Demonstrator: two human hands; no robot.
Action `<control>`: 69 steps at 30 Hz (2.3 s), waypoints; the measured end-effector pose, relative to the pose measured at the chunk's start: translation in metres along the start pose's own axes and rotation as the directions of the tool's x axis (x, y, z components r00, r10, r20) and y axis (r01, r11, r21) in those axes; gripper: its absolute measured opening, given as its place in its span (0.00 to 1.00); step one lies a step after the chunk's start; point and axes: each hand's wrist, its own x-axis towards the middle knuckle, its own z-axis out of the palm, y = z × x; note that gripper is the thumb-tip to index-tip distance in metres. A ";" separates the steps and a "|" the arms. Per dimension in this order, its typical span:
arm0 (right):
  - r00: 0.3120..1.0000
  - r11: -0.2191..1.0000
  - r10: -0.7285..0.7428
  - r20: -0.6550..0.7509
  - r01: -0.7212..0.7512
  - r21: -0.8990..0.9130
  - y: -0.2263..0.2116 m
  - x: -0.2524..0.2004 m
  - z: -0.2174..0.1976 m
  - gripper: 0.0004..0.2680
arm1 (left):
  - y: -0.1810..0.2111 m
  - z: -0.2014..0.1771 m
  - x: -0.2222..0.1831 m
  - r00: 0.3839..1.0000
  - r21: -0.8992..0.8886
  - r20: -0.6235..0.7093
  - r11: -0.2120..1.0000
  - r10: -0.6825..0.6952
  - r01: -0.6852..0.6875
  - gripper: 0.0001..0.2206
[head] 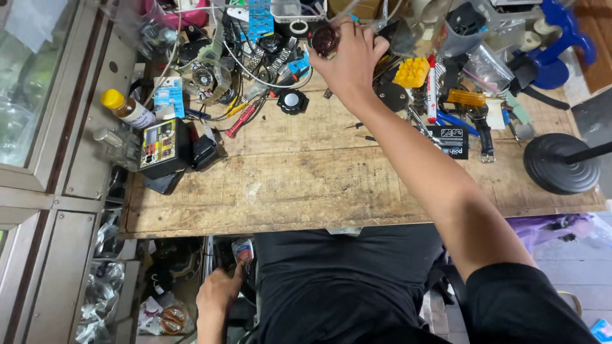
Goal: The person picks up a black digital watch and uses a small screwdriver to pry off the back cover. They then remove a black rubber gasket and continue to pry at the watch case to open it further.
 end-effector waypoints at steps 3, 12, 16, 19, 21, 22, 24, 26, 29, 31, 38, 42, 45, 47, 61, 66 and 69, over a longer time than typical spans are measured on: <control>0.999 0.999 -0.003 0.055 0.000 0.048 -0.009 -0.007 -0.029 0.18 | -0.001 -0.009 -0.018 0.998 0.079 0.059 0.997 -0.011 0.007 0.37; 0.974 0.975 -0.015 0.227 -0.037 0.220 -0.013 -0.039 -0.066 0.18 | 0.056 -0.145 -0.178 0.936 0.081 0.220 0.951 0.276 -0.299 0.32; 0.963 0.969 -0.025 0.267 -0.042 0.245 -0.026 -0.044 -0.080 0.18 | 0.091 -0.190 -0.215 0.723 0.065 0.136 0.722 0.678 -0.689 0.21; 0.957 0.955 -0.028 0.287 -0.059 0.292 -0.034 -0.044 -0.090 0.19 | 0.132 -0.212 -0.200 0.508 -0.063 0.048 0.511 0.860 -0.858 0.13; 0.958 0.947 -0.020 0.285 -0.073 0.312 -0.028 -0.048 -0.083 0.19 | 0.166 -0.216 -0.168 0.377 -0.117 -0.056 0.369 0.925 -0.922 0.10; 0.973 0.943 -0.006 0.229 -0.071 0.325 -0.020 -0.051 -0.073 0.20 | 0.185 -0.215 -0.147 0.313 -0.184 -0.234 0.274 0.921 -0.944 0.10; 0.986 0.940 0.016 0.167 -0.072 0.334 -0.015 -0.053 -0.068 0.22 | 0.224 -0.211 -0.105 0.240 -0.226 -0.401 0.159 0.884 -0.961 0.11; 0.984 0.943 0.036 0.175 -0.092 0.321 -0.021 -0.050 -0.080 0.22 | 0.262 -0.204 -0.061 0.290 -0.332 -0.554 0.113 0.780 -0.936 0.12; 0.984 0.944 0.053 0.169 -0.105 0.312 -0.021 -0.046 -0.076 0.22 | 0.291 -0.199 -0.054 0.237 -0.381 -0.560 0.007 0.794 -0.925 0.14; 0.984 0.947 0.062 0.168 -0.111 0.302 -0.015 -0.049 -0.061 0.20 | 0.297 -0.197 -0.051 0.204 -0.388 -0.577 -0.046 0.791 -0.920 0.13; 0.984 0.942 -0.015 0.176 -0.045 0.332 -0.030 -0.047 -0.071 0.22 | 0.305 -0.176 -0.009 0.113 -0.548 -0.645 -0.353 0.756 -0.758 0.12; 0.977 0.930 -0.016 0.212 -0.064 0.363 -0.023 -0.053 -0.070 0.22 | 0.299 -0.173 -0.017 0.166 -0.600 -0.631 -0.341 0.758 -0.724 0.12; 0.973 0.915 -0.020 0.230 -0.075 0.396 -0.022 -0.055 -0.071 0.22 | 0.300 -0.169 -0.019 0.186 -0.611 -0.644 -0.352 0.742 -0.709 0.13; 0.975 0.905 -0.006 0.223 -0.089 0.415 -0.028 -0.055 -0.076 0.22 | 0.301 -0.165 -0.017 0.169 -0.610 -0.665 -0.399 0.727 -0.685 0.12; 0.976 0.882 -0.043 0.215 -0.064 0.468 -0.027 -0.053 -0.083 0.22 | 0.298 -0.165 -0.030 0.189 -0.606 -0.695 -0.424 0.693 -0.673 0.12; 0.975 0.872 -0.006 0.220 -0.103 0.479 -0.029 -0.056 -0.082 0.22 | 0.298 -0.169 -0.032 0.178 -0.594 -0.689 -0.406 0.703 -0.694 0.12; 0.971 0.877 0.002 0.240 -0.117 0.466 -0.034 -0.054 -0.083 0.22 | 0.297 -0.170 -0.029 0.174 -0.593 -0.683 -0.399 0.710 -0.699 0.12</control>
